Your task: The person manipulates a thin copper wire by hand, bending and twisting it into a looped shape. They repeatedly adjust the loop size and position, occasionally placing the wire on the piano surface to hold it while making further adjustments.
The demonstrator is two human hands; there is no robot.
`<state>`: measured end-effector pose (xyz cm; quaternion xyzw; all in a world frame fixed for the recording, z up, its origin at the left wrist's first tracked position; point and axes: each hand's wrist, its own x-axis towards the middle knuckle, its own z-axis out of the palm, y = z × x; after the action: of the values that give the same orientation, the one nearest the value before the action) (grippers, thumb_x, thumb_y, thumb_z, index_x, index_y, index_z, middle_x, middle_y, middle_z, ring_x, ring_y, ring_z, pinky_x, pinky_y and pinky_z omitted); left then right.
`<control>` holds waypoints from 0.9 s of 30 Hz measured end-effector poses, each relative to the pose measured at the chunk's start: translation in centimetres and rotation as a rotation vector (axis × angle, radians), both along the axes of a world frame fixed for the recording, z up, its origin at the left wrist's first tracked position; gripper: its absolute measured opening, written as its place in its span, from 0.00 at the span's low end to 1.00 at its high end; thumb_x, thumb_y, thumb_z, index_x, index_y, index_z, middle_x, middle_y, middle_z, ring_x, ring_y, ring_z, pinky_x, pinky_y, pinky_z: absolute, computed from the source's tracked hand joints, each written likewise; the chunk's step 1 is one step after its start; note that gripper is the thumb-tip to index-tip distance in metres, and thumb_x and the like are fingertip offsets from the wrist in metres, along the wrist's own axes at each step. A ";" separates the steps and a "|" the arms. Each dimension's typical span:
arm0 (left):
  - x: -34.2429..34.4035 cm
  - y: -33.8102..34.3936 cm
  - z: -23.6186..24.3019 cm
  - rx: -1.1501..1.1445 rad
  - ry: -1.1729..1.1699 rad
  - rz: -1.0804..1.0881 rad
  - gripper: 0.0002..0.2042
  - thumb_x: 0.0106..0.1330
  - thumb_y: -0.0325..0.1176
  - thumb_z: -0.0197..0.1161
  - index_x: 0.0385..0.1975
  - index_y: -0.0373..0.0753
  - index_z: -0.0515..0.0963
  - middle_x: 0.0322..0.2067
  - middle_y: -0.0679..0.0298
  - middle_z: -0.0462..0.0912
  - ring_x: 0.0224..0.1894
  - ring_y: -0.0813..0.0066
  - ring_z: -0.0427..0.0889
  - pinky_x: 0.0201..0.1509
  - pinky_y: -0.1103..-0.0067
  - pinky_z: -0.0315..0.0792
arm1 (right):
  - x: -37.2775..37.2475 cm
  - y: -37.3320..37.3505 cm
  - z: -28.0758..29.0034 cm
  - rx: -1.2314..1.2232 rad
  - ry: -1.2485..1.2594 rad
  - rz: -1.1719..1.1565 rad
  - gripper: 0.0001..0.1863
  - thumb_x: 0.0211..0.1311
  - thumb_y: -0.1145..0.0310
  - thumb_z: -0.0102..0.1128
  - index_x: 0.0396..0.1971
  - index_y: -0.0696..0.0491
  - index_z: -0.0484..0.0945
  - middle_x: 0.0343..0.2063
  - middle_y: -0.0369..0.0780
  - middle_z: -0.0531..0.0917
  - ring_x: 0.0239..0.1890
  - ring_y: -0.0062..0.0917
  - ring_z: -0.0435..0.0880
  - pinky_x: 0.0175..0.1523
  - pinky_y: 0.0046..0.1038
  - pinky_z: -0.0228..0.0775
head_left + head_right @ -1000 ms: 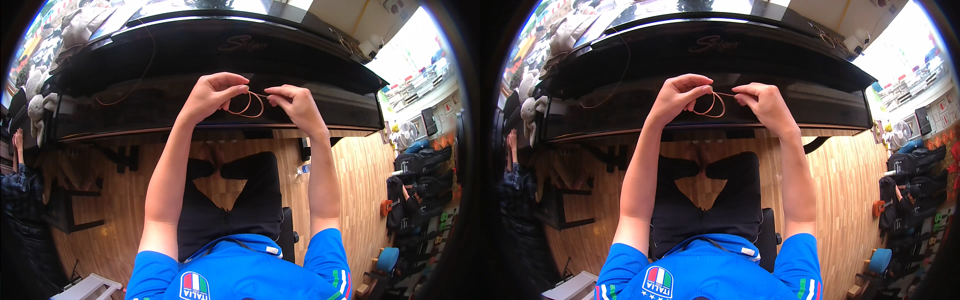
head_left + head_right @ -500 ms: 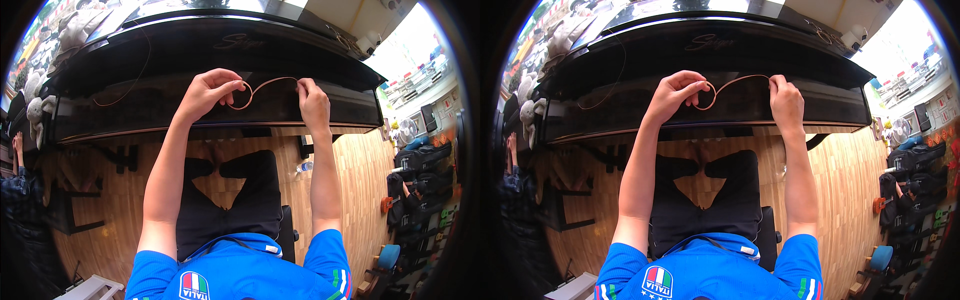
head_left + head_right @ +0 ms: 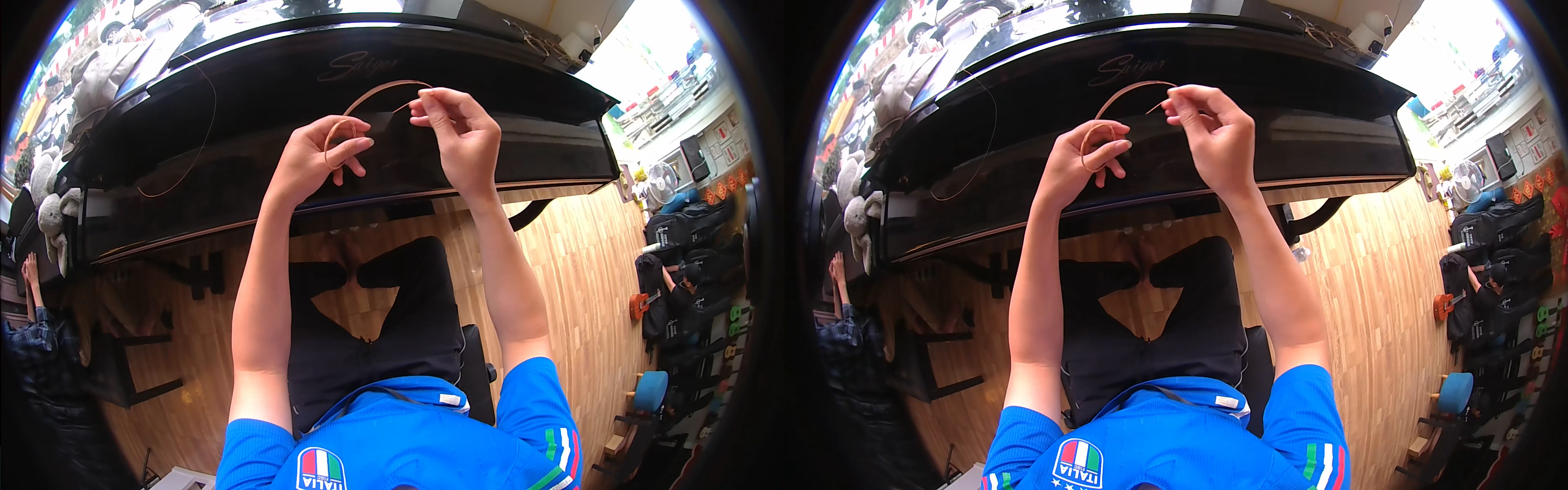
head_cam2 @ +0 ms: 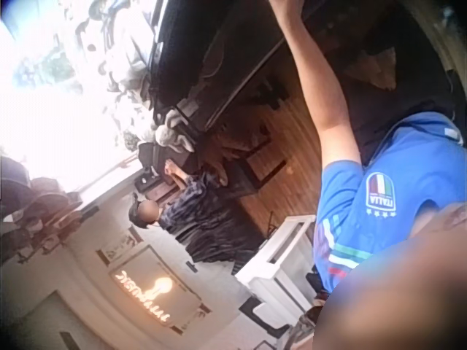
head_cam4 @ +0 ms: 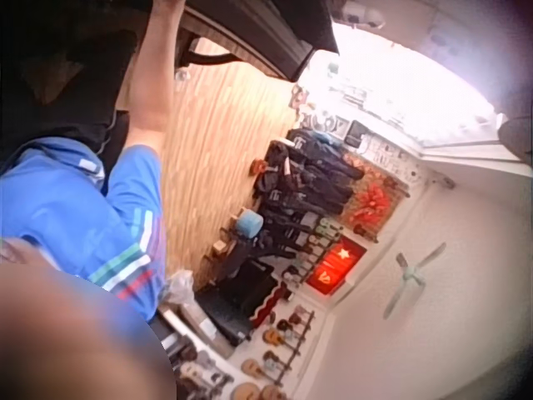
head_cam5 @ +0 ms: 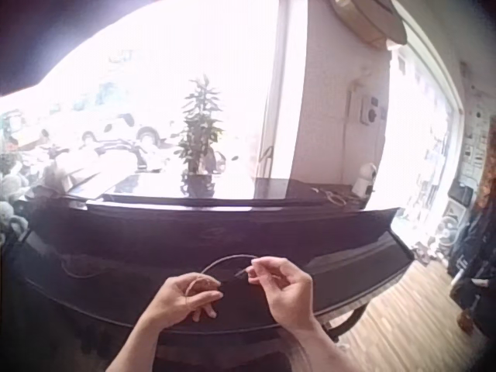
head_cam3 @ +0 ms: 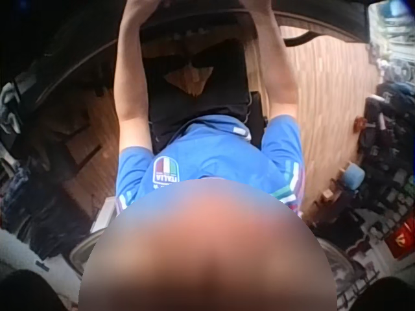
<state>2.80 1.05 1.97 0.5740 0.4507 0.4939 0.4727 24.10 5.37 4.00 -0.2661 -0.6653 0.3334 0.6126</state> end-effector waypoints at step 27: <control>0.3 0.1 -0.5 0.089 0.135 0.016 0.08 0.61 0.26 0.74 0.39 0.35 0.88 0.30 0.67 0.83 0.18 0.88 0.76 0.19 0.87 0.67 | 0.2 -2.2 1.2 -0.301 -0.634 0.387 0.08 0.74 0.70 0.56 0.42 0.59 0.76 0.33 0.43 0.87 0.36 0.25 0.87 0.44 0.28 0.78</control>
<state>3.12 1.17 1.50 0.6229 0.4637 0.4775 0.4111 24.30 3.17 5.22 -0.3122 -0.8031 0.4377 0.2568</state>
